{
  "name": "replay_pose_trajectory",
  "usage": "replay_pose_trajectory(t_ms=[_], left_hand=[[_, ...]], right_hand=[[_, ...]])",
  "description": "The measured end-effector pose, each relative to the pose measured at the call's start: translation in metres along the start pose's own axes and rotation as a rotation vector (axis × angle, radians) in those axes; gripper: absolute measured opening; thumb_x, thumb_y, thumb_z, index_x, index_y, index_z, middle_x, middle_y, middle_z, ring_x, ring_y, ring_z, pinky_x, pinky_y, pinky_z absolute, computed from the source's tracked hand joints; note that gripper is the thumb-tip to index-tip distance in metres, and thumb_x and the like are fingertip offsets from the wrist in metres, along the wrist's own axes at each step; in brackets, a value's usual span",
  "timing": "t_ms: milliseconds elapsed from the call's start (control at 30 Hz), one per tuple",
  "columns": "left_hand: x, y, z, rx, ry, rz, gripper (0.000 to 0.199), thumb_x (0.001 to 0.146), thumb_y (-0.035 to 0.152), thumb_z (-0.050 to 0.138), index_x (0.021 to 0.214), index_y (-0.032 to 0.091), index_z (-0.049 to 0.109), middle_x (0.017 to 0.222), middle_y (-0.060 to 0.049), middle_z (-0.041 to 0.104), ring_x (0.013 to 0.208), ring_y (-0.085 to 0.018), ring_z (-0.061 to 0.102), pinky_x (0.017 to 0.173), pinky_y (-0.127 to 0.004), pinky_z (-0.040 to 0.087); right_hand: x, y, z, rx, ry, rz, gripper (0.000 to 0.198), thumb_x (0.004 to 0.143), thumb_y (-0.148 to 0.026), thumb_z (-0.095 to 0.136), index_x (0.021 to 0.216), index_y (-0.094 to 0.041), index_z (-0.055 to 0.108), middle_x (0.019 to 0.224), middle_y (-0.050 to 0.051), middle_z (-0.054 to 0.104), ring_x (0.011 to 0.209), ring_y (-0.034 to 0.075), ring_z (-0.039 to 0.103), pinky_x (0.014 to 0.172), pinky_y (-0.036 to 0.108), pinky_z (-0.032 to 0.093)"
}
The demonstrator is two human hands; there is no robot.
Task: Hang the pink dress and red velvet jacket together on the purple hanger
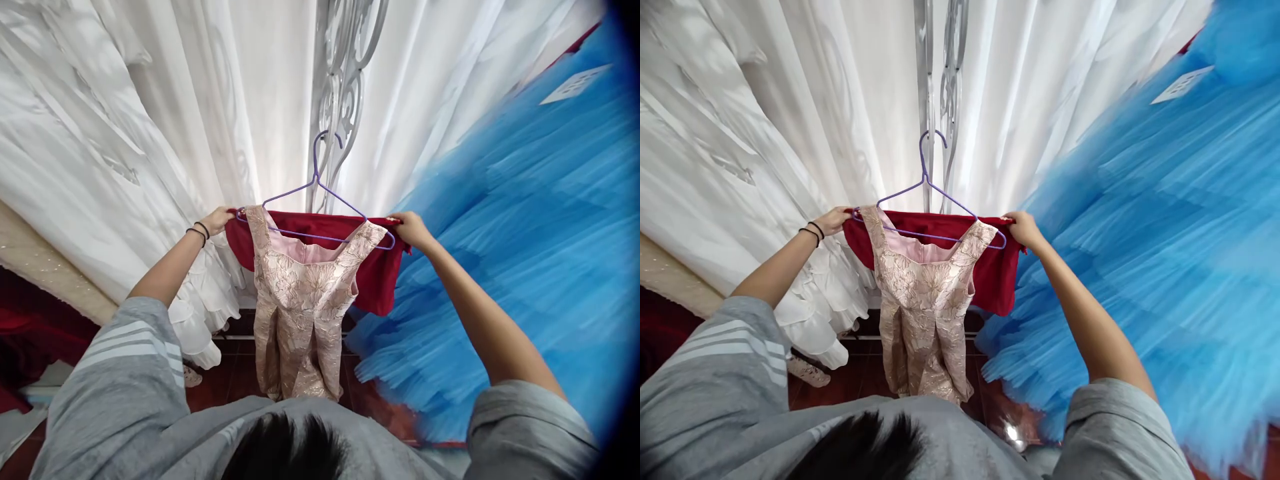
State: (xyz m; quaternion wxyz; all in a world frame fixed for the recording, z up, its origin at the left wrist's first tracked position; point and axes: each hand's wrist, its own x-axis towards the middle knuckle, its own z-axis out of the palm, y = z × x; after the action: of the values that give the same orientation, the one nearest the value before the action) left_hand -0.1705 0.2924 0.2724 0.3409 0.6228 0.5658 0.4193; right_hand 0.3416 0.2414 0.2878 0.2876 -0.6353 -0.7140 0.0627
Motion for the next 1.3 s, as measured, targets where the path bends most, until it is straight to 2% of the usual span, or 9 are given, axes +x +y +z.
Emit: replay_pose_trajectory(t_ms=[100,267,367,467,600,700,933,1167,1300], left_hand=[[-0.005,0.003,-0.006,0.229,0.058,0.004,0.016,0.076,0.012,0.054,0.082,0.010,0.068,0.073,-0.005,0.071,0.075,-0.020,0.066,0.077,-0.032,0.054],[-0.013,0.017,-0.029,0.782,0.380,0.349,0.031,0.085,0.012,0.046,0.109,0.010,0.066,0.112,-0.014,0.070,0.111,-0.027,0.062,0.098,-0.037,0.046],[-0.022,0.010,-0.025,1.021,0.194,0.236,0.029,0.084,0.015,0.048,0.105,0.015,0.068,0.103,-0.014,0.071,0.104,-0.032,0.066,0.088,-0.039,0.049],[-0.029,0.020,-0.022,0.933,0.210,0.195,0.026,0.083,0.014,0.046,0.094,0.015,0.070,0.094,-0.012,0.072,0.097,-0.029,0.067,0.085,-0.037,0.050],[-0.060,0.073,-0.020,0.582,0.672,0.329,0.022,0.083,0.014,0.049,0.094,0.011,0.068,0.091,-0.008,0.070,0.086,-0.020,0.064,0.084,-0.032,0.050],[-0.107,0.091,0.009,0.483,0.878,0.365,0.019,0.090,0.027,0.050,0.090,0.015,0.064,0.085,-0.006,0.067,0.085,-0.021,0.063,0.085,-0.035,0.049],[-0.178,0.020,0.130,0.482,0.404,0.132,0.013,0.087,0.028,0.054,0.091,0.020,0.063,0.073,-0.012,0.068,0.078,-0.032,0.067,0.070,-0.039,0.048],[-0.183,0.050,0.190,0.003,0.529,0.417,0.030,0.101,0.037,0.036,0.114,0.020,0.058,0.099,-0.011,0.071,0.098,-0.025,0.068,0.089,-0.041,0.052],[-0.159,0.034,0.207,0.215,0.211,0.256,0.041,0.092,0.023,0.051,0.129,0.006,0.051,0.128,-0.028,0.062,0.119,-0.033,0.062,0.098,-0.045,0.050]], right_hand=[[-0.004,-0.002,-0.007,0.048,-0.022,0.058,0.018,0.071,-0.018,0.053,0.071,-0.012,0.070,0.056,0.003,0.059,0.061,0.019,0.054,0.060,0.029,0.039],[-0.011,-0.015,-0.026,-0.085,0.387,-0.007,0.030,0.075,-0.027,0.058,0.096,-0.013,0.073,0.080,0.010,0.069,0.074,0.022,0.059,0.065,0.030,0.040],[-0.020,-0.017,-0.016,-0.171,0.149,0.017,0.023,0.076,-0.028,0.058,0.083,-0.013,0.074,0.072,0.010,0.067,0.072,0.023,0.058,0.064,0.030,0.038],[-0.023,-0.027,-0.022,-0.101,0.082,0.088,0.024,0.076,-0.032,0.062,0.081,-0.012,0.074,0.070,0.009,0.066,0.069,0.021,0.057,0.064,0.030,0.039],[-0.041,-0.071,-0.050,-0.097,0.462,0.119,0.031,0.081,-0.031,0.058,0.103,-0.015,0.073,0.089,0.013,0.071,0.085,0.026,0.062,0.076,0.035,0.045],[-0.078,-0.109,-0.035,-0.113,0.581,0.136,0.040,0.088,-0.030,0.048,0.122,-0.015,0.063,0.097,0.016,0.070,0.093,0.030,0.064,0.083,0.041,0.047],[-0.128,-0.140,0.089,-0.165,-0.035,0.252,0.035,0.097,-0.022,0.034,0.124,-0.009,0.052,0.099,0.024,0.070,0.093,0.036,0.069,0.079,0.041,0.050],[-0.119,-0.166,0.090,0.012,0.088,0.063,0.044,0.103,-0.032,0.024,0.126,-0.009,0.053,0.104,0.022,0.070,0.095,0.032,0.069,0.083,0.037,0.048],[-0.123,-0.154,0.109,-0.059,-0.168,0.064,0.046,0.098,-0.024,0.039,0.140,-0.005,0.042,0.111,0.023,0.070,0.103,0.035,0.069,0.085,0.038,0.049]])
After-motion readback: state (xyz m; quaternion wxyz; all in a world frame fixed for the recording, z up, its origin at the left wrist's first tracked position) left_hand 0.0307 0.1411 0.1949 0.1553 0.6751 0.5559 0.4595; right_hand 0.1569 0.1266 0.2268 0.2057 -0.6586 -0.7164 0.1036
